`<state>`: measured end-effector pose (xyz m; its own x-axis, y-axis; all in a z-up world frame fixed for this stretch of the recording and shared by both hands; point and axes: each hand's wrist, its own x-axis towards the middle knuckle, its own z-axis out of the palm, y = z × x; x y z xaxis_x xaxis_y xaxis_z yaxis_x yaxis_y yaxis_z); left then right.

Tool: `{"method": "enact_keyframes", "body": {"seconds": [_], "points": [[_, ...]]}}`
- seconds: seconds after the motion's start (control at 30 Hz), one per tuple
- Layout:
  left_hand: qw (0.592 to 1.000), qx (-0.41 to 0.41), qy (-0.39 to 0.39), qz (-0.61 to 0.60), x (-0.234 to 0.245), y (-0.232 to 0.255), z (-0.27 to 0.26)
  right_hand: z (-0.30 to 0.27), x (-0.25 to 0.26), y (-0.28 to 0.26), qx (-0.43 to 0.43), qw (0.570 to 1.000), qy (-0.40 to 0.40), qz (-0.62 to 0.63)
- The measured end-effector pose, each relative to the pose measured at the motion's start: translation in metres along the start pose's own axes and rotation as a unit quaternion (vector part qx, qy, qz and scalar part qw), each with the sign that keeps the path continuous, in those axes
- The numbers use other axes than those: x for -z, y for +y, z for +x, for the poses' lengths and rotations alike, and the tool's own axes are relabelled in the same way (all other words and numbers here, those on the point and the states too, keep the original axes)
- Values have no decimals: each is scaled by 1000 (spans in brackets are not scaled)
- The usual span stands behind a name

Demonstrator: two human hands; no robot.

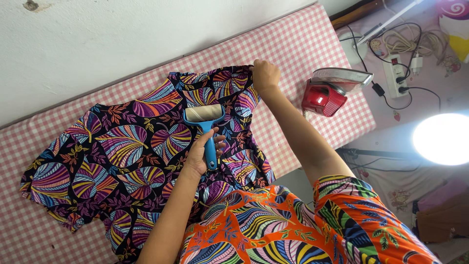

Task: The person uses a lint roller to remove lint from a patterned shirt laid on an ironing board. The person rolls the lint roller over the front, sleeves, and back of the shirt, then flips the shirt and continues rolling the other side.

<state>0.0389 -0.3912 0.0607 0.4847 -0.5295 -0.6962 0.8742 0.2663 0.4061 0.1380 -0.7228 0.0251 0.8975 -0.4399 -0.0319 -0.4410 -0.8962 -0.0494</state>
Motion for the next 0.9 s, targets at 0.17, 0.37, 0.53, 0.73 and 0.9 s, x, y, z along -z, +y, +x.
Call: {"method": "enact_keyframes", "body": {"seconds": [0.17,0.37,0.53,0.73,0.9], "points": [[1000,-4,-8,3,1,0,-1,-20,-7,-5,27,998,15,51],[1000,-12,-5,26,-3,1,-3,-99,5,-29,18,993,73,89],[1000,-12,-12,26,-6,4,-2,-147,12,-33,-95,971,-29,216],[1000,-4,-16,1,-3,-1,0,-156,-15,-31,-108,946,15,305],[1000,-1,-22,-13,0,-4,0,-144,-45,-31,-157,848,40,504]]}}
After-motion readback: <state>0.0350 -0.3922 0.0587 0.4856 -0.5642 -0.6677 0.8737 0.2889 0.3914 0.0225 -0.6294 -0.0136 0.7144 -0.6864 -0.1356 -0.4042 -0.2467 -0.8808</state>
